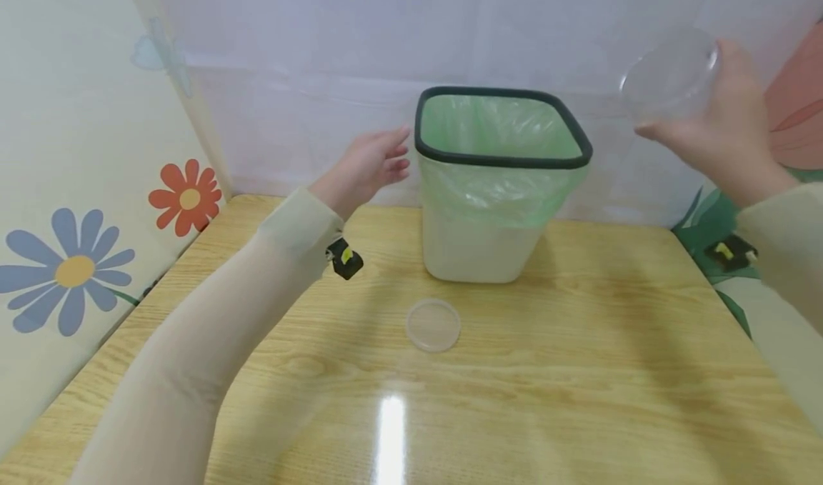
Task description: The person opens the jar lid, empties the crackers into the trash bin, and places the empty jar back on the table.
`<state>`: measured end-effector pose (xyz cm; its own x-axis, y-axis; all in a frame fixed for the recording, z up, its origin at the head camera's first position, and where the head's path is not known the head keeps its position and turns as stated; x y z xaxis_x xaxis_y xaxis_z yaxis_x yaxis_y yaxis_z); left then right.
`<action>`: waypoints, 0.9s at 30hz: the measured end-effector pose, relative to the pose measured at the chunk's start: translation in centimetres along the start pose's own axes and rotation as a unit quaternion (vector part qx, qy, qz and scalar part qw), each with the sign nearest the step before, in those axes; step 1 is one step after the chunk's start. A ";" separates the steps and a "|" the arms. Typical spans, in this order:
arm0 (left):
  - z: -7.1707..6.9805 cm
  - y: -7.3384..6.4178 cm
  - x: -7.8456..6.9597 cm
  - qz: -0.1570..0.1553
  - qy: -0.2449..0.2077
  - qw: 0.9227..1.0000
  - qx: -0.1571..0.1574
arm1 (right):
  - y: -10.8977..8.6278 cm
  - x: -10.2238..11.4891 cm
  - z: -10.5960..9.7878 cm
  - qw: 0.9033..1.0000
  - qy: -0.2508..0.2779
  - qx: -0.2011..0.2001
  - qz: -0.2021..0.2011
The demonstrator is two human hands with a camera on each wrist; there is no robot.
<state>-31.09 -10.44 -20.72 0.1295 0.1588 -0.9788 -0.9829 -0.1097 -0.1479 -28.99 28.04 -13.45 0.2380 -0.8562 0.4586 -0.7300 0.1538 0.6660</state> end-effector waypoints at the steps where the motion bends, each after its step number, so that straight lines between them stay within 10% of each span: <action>1: -0.1 -0.1 0.0 -0.001 -0.001 1.000 -0.002 | -0.1 -0.1 0.0 1.000 0.001 -0.001 0.002; 27: -2.0 -1.7 1.3 0.019 0.014 1.000 0.009 | -2.8 -2.1 -0.3 0.995 0.026 0.002 0.092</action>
<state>-28.98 -12.05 -21.99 0.0946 0.1279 -0.9873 -0.9894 -0.0973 -0.1074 -27.20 29.53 -16.08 0.1338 -0.7868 0.6025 -0.7673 0.3025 0.5655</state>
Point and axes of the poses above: each hand's wrist, its own y-axis towards the middle knuckle, its own z-axis out of the palm, x = y × z, the point moved 3 cm from there along y, towards the middle knuckle, and after that the axes turned 12 degrees about -x, right-handed, at the moved point
